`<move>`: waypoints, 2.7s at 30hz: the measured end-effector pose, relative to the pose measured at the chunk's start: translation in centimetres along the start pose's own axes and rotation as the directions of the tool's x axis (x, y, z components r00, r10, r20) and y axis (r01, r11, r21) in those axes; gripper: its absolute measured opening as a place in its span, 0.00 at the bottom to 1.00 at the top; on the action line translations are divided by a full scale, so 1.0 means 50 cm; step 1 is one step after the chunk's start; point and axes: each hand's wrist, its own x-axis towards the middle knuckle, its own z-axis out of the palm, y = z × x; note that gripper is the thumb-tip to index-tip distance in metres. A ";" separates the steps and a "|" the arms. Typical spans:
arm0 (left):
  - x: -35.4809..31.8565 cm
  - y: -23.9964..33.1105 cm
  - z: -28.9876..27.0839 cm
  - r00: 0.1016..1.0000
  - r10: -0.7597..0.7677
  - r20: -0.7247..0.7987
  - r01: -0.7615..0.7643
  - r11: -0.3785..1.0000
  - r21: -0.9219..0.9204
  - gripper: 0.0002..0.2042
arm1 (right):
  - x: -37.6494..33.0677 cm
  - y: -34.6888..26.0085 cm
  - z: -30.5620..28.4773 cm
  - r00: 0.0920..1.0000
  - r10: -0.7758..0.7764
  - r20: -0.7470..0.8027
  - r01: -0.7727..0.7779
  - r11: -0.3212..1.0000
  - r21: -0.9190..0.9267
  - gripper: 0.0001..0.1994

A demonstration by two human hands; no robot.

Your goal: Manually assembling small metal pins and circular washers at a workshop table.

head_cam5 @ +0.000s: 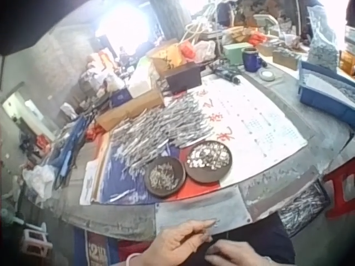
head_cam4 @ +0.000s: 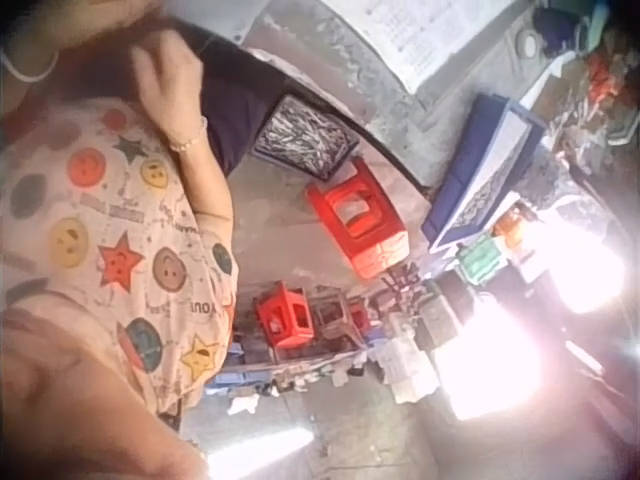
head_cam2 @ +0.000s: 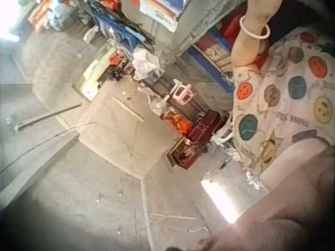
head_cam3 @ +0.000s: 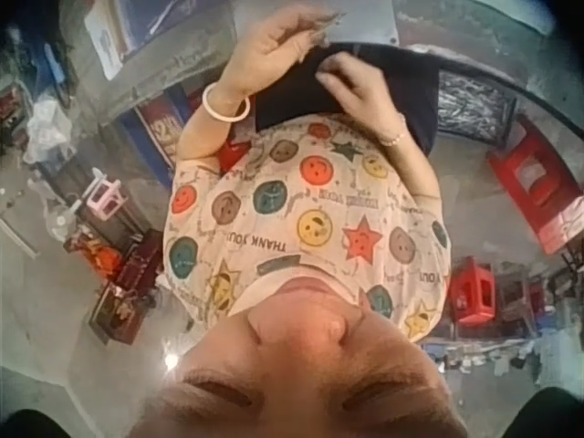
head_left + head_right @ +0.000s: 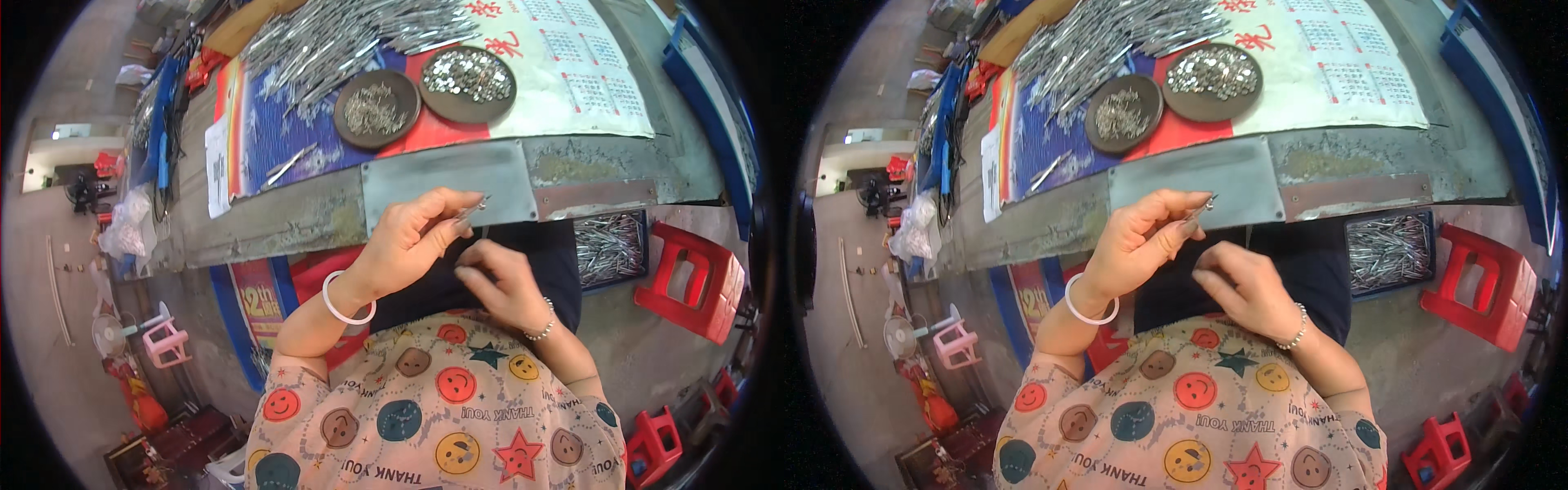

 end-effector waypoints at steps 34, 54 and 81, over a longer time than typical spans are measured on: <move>-0.132 -0.083 0.154 0.869 0.227 -0.439 -0.458 0.704 -0.543 0.14 | 0.033 -0.056 0.103 0.829 -0.244 -0.504 0.276 0.961 -0.010 0.10; -0.125 -0.114 0.163 0.882 0.165 -0.442 -0.382 0.800 -0.463 0.14 | 0.055 -0.034 0.085 0.924 0.037 -0.380 0.034 0.984 0.176 0.10; -0.135 -0.101 0.158 0.824 0.094 -0.558 -0.394 0.804 -0.445 0.13 | 0.026 -0.039 0.080 0.917 -0.322 -0.235 0.253 0.925 -0.282 0.05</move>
